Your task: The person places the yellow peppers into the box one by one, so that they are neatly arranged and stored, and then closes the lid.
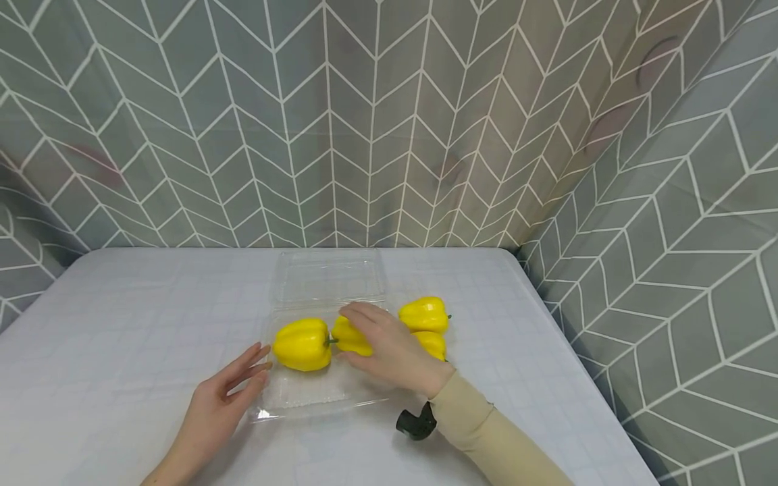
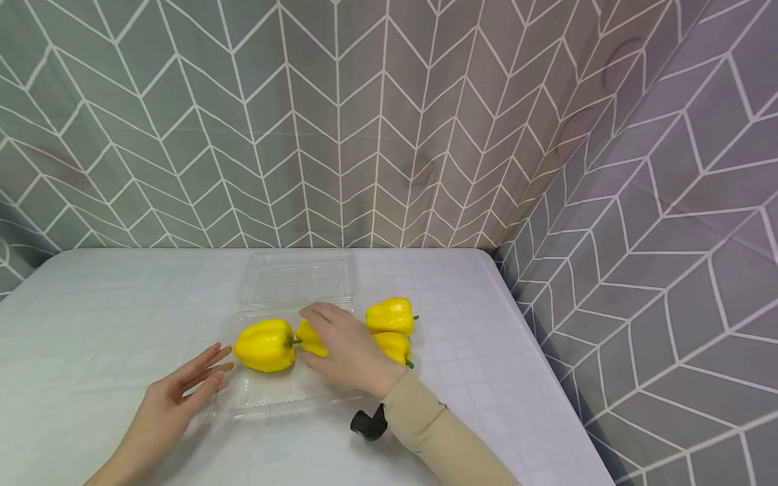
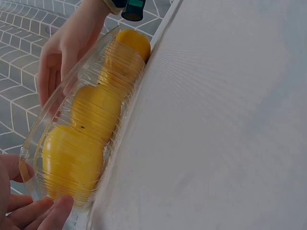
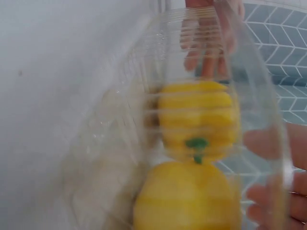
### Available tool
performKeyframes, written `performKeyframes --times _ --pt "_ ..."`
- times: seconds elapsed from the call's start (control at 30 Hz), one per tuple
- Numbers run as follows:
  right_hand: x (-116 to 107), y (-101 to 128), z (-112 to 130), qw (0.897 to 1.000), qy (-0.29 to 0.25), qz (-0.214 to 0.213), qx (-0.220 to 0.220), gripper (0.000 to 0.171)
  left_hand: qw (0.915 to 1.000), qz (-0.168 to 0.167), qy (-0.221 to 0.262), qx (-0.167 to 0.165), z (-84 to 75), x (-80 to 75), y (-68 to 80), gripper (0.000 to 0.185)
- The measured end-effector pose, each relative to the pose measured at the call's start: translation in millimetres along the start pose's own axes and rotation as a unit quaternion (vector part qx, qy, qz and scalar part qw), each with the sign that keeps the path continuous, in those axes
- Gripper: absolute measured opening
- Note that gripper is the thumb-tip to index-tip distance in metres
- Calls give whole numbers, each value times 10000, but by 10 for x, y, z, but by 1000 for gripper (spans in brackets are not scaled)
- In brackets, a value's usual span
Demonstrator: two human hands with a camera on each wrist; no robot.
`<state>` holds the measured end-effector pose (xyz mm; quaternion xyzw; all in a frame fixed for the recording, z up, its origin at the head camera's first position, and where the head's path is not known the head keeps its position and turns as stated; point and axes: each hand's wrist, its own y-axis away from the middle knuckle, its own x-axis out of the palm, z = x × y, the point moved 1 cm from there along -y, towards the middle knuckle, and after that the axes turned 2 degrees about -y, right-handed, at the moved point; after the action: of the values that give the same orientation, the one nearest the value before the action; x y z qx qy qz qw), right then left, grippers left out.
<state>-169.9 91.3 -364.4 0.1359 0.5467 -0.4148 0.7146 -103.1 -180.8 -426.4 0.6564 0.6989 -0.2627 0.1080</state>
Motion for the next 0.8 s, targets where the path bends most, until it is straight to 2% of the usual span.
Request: performKeyframes --times 0.13,0.37,0.6,0.8 --pt "-74 63 -30 9998 -167 -123 21 62 10000 27 39 -40 0 0 -1 53" --pt "-179 163 -122 9983 -433 -146 370 65 10000 14 12 -27 0 1 3 53" --pt "-259 276 -259 9969 -554 -447 348 65 9999 60 -103 -98 -12 -2 -12 54" --pt "-324 347 -367 9943 -669 -574 594 63 9998 60 -161 -136 -21 -4 -16 55"
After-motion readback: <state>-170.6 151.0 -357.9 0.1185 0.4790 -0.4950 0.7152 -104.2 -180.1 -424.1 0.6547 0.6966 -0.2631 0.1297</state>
